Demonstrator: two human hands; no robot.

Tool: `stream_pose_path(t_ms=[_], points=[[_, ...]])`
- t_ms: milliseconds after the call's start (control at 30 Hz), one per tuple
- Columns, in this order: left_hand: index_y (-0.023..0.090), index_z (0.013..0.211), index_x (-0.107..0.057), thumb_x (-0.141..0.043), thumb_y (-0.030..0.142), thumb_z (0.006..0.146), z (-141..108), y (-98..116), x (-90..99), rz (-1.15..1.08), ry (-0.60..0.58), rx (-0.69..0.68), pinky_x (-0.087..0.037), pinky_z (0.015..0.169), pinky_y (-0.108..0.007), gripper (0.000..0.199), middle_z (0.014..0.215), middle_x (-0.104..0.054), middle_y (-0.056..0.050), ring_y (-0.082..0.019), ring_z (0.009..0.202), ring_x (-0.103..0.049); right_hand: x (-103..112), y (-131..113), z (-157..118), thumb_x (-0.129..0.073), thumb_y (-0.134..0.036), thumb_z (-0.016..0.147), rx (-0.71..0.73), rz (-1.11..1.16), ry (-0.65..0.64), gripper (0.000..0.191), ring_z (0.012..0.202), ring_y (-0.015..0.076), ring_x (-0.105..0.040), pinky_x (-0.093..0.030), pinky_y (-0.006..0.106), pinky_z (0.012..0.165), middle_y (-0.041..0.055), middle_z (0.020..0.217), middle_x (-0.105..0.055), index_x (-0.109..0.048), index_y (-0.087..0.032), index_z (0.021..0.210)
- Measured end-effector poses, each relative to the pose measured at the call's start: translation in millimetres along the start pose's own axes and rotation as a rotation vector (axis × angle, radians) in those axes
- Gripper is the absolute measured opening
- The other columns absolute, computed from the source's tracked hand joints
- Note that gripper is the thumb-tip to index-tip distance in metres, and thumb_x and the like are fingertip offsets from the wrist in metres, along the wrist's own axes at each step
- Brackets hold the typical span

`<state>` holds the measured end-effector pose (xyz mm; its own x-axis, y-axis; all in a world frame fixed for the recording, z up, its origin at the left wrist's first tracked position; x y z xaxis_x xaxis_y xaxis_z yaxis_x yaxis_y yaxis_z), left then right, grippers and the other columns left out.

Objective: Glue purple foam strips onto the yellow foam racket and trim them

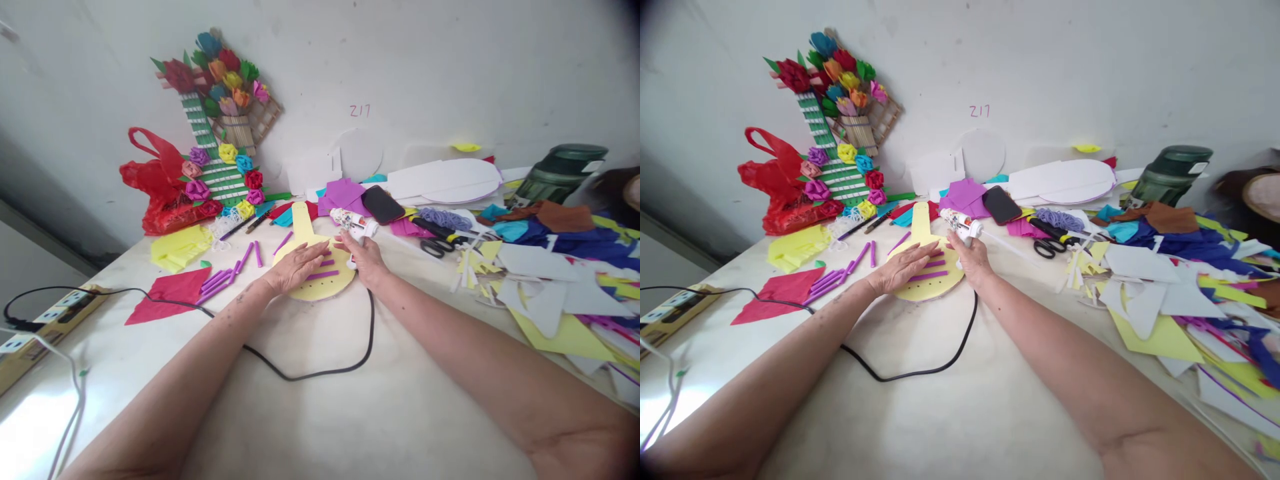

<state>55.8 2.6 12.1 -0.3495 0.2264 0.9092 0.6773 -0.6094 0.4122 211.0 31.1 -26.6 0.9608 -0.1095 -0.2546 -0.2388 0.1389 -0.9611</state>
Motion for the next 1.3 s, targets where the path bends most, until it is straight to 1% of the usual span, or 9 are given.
stream_pose_path(t_ms=[167,400,567,633,800,867,1033,1167,1300], points=[[0.021,0.141,-0.024,-0.018,0.038,0.091,0,1,-3.4,0.012,0.002,-0.027,-0.009,0.112,-0.032,0.054,0.14,-0.04,0.0,-0.013,0.133,-0.028,0,0,1,-0.066,-0.052,0.062,0.009,0.017,0.002,0.047,0.086,0.0203,-0.066,-0.05,0.029,0.071,0.0087,0.097,-0.069,-0.062,-0.017,0.093],[0.013,0.142,-0.022,-0.019,0.038,0.09,-1,3,-5.2,0.057,0.013,-0.008,-0.013,0.112,-0.03,0.058,0.141,-0.038,-0.005,-0.014,0.133,-0.029,-1,-3,-1,-0.064,-0.053,0.064,0.02,-0.039,-0.016,0.049,0.086,0.0208,-0.066,-0.049,0.028,0.069,0.0086,0.1,-0.068,-0.062,-0.017,0.096],[0.018,0.142,-0.022,-0.021,0.04,0.09,-3,3,-4.9,0.001,0.016,0.007,-0.011,0.112,-0.033,0.057,0.141,-0.039,-0.002,-0.014,0.132,-0.031,0,-3,-2,-0.063,-0.053,0.066,0.018,-0.067,-0.008,0.047,0.088,0.0222,-0.065,-0.049,0.029,0.069,0.01,0.099,-0.068,-0.062,-0.016,0.093],[0.02,0.141,-0.026,-0.022,0.044,0.089,-6,-3,0.3,-0.077,0.068,0.034,-0.013,0.112,-0.032,0.057,0.143,-0.035,0.0,-0.015,0.132,-0.03,0,-3,-1,-0.062,-0.054,0.066,0.02,-0.079,-0.009,0.047,0.089,0.0223,-0.065,-0.049,0.029,0.07,0.01,0.1,-0.068,-0.062,-0.016,0.094],[0.02,0.142,-0.023,-0.014,0.046,0.091,-18,-41,26.3,-0.241,0.414,0.201,-0.023,0.109,-0.035,0.059,0.145,-0.033,-0.002,-0.018,0.134,-0.027,0,-3,-1,-0.064,-0.054,0.064,0.013,-0.056,-0.022,0.048,0.087,0.0216,-0.066,-0.049,0.029,0.07,0.0089,0.1,-0.068,-0.061,-0.017,0.096],[0.021,0.141,-0.028,-0.025,0.046,0.089,-20,-55,31.0,-0.201,0.48,0.237,-0.022,0.11,-0.035,0.057,0.144,-0.035,-0.003,-0.018,0.134,-0.026,0,-3,-2,-0.065,-0.053,0.064,-0.004,-0.05,-0.007,0.046,0.086,0.0218,-0.066,-0.049,0.029,0.069,0.0084,0.098,-0.068,-0.062,-0.017,0.092],[0.023,0.136,-0.038,-0.042,0.039,0.084,-18,-74,22.8,0.095,0.409,0.426,-0.014,0.112,-0.042,0.055,0.148,-0.025,-0.004,-0.024,0.138,-0.013,-1,-4,-3,-0.065,-0.052,0.065,0.003,-0.04,-0.018,0.043,0.085,0.0219,-0.066,-0.05,0.03,0.069,0.0077,0.097,-0.069,-0.062,-0.018,0.091],[0.023,0.137,-0.037,-0.034,0.04,0.087,-13,-67,13.9,0.217,0.329,0.427,-0.004,0.111,-0.047,0.053,0.145,-0.032,-0.001,-0.024,0.139,0.002,-1,-2,-2,-0.065,-0.051,0.066,-0.001,-0.058,-0.034,0.043,0.083,0.0218,-0.067,-0.05,0.03,0.069,0.0074,0.093,-0.069,-0.062,-0.018,0.092],[0.023,0.139,-0.033,-0.028,0.039,0.089,-12,-63,11.5,0.263,0.296,0.425,0.001,0.11,-0.049,0.053,0.146,-0.03,0.0,-0.024,0.138,0.006,-2,2,0,-0.065,-0.052,0.065,0.024,-0.093,-0.064,0.045,0.081,0.0225,-0.067,-0.051,0.032,0.068,0.0072,0.087,-0.069,-0.062,-0.017,0.092]])
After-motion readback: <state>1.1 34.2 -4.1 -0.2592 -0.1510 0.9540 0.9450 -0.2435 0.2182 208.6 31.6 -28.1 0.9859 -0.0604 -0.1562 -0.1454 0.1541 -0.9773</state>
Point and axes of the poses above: each hand's wrist, its own z-axis towards the middle knuckle, its own x-axis out of the back of the hand, y = z × x, the point moved 4 cm from there along z, towards the middle knuckle
